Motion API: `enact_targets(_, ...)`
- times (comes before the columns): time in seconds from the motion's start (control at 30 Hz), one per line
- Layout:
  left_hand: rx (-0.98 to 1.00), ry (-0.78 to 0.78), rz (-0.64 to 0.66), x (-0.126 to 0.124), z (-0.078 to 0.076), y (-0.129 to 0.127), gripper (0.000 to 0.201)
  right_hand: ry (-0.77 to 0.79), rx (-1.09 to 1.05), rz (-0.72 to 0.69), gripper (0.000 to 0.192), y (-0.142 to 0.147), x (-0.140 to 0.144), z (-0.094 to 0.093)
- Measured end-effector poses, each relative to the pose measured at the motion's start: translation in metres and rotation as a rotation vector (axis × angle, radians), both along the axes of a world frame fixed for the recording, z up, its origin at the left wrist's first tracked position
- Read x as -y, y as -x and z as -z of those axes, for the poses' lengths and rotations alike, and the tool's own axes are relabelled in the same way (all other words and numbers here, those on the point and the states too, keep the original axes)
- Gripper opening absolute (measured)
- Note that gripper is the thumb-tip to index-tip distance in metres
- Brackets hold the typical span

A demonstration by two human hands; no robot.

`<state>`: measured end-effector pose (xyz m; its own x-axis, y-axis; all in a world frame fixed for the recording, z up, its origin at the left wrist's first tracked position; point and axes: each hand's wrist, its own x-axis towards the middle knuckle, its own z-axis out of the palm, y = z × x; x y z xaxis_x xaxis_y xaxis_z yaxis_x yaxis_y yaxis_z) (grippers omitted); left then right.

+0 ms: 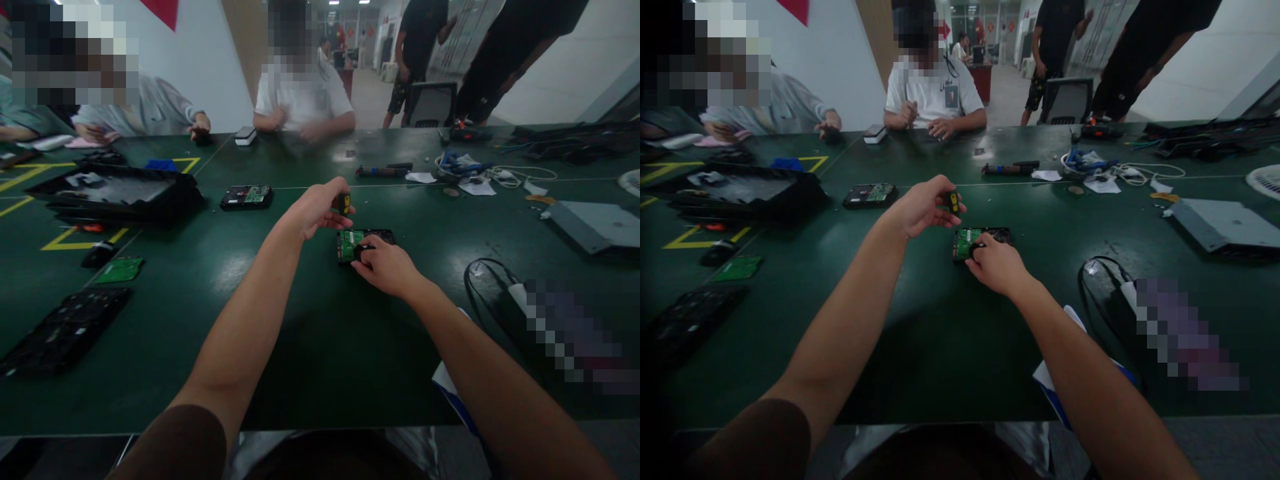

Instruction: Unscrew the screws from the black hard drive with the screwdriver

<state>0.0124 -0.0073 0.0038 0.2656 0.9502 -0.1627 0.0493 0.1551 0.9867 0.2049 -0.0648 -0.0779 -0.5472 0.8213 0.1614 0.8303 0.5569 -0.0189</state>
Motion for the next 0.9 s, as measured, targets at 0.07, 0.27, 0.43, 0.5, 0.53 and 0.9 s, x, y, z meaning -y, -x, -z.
enact_targets(0.07,0.013,0.019,0.005,-0.0009,0.0002,-0.0004,0.034,-0.001,-0.003,-0.006,0.042,-0.0001,-0.0002,0.0000)
enact_targets(0.27,0.010,-0.041,0.018,-0.0041,0.0045,0.0032,0.034,0.003,-0.002,-0.007,0.043,-0.0006,-0.0004,0.0008)
enact_targets(0.43,0.004,-0.023,0.023,-0.0026,0.0040,0.0005,0.034,0.013,0.001,0.007,0.042,0.0001,0.0003,-0.0003)
enact_targets(0.5,0.017,0.008,0.026,-0.0022,0.0031,-0.0008,0.034,0.019,0.008,0.008,0.042,0.0005,0.0007,-0.0013)
enact_targets(0.53,0.022,0.021,0.024,-0.0022,0.0029,-0.0011,0.034,0.022,0.011,0.006,0.042,0.0006,0.0009,-0.0018)
enact_targets(0.9,-0.038,-0.080,0.003,-0.0016,0.0036,-0.0012,0.033,0.008,0.003,0.004,0.041,0.0001,0.0006,-0.0004)
